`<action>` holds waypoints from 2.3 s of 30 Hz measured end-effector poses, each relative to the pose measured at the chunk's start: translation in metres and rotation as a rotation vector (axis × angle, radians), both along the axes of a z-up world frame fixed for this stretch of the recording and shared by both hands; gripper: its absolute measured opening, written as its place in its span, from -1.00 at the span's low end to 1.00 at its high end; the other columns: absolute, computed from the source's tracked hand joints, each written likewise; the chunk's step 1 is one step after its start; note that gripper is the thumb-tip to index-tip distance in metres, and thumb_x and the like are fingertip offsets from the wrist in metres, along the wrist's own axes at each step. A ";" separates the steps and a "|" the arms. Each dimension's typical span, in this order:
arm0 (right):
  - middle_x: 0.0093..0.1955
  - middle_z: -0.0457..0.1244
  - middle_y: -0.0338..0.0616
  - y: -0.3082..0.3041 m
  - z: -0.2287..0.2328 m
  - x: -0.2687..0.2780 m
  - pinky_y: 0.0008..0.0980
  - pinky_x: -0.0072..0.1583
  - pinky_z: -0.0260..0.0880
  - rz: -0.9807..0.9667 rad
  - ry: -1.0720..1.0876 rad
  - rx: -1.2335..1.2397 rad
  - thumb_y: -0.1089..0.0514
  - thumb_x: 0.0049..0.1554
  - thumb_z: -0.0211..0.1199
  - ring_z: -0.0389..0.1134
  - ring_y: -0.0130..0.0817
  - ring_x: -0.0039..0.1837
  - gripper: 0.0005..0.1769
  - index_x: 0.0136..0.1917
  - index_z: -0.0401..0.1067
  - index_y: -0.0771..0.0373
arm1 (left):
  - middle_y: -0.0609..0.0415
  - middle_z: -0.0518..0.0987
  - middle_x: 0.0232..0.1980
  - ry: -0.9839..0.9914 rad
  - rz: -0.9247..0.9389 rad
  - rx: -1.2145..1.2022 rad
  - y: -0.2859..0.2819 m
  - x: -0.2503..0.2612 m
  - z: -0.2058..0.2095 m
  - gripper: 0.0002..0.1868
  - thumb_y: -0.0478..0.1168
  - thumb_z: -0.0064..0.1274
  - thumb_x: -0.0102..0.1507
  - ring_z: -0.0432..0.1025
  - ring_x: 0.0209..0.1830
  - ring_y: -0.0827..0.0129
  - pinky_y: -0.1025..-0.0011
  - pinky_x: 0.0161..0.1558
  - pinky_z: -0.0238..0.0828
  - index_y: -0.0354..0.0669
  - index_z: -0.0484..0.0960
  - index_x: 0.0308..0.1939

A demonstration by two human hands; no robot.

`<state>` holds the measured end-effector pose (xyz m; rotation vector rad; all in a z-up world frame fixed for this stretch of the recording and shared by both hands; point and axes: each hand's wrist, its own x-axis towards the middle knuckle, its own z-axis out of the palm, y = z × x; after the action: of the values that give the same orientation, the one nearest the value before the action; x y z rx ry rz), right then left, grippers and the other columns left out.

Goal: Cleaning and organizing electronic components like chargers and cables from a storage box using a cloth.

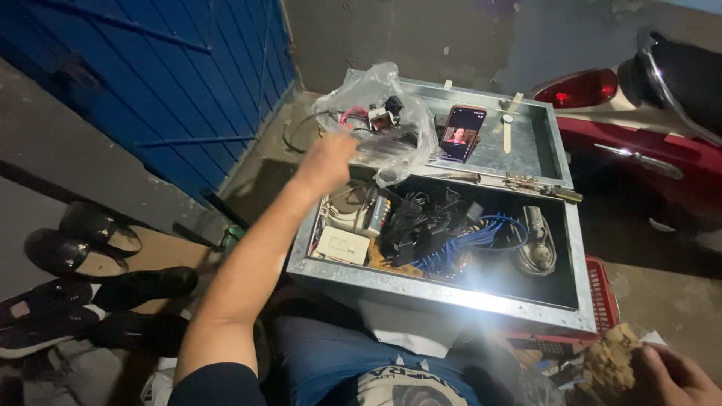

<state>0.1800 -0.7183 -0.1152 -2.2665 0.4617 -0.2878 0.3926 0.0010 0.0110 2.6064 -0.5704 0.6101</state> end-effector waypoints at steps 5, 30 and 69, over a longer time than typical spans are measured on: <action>0.02 0.41 0.22 0.032 0.028 -0.002 -0.05 0.19 0.48 -0.027 0.097 -0.001 0.17 0.37 0.27 0.47 -0.06 0.13 -0.71 0.20 0.52 0.48 | -0.21 0.61 -0.07 -0.111 0.097 -0.079 0.027 -0.011 0.044 -0.91 -0.40 -0.01 0.26 0.47 0.01 -0.11 0.06 0.06 0.40 -0.31 0.60 -0.20; 0.10 0.37 0.24 0.106 0.063 -0.026 -0.05 0.14 0.47 -0.108 0.169 0.325 0.05 0.34 0.25 0.44 -0.05 0.12 -0.56 0.30 0.45 0.47 | -0.17 0.62 -0.13 -0.429 0.330 -0.465 0.026 -0.016 0.104 -0.86 -0.26 0.01 0.41 0.50 -0.06 -0.11 0.11 -0.09 0.42 -0.30 0.59 -0.13; 0.17 0.33 -0.02 0.179 0.084 -0.009 -0.21 0.05 0.46 0.470 -0.316 1.247 -0.05 0.51 -0.02 0.40 -0.24 0.08 -0.66 0.28 0.31 0.28 | 0.19 0.42 -0.41 -0.221 0.294 -1.535 0.124 -0.107 0.132 -0.81 -0.25 0.00 0.42 0.20 -0.46 0.50 0.45 -0.40 0.14 -0.27 0.69 -0.02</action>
<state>0.1707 -0.5396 -0.0310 -1.0198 -0.0946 -0.0580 0.2853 0.1252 0.1425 1.1503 0.2424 0.9091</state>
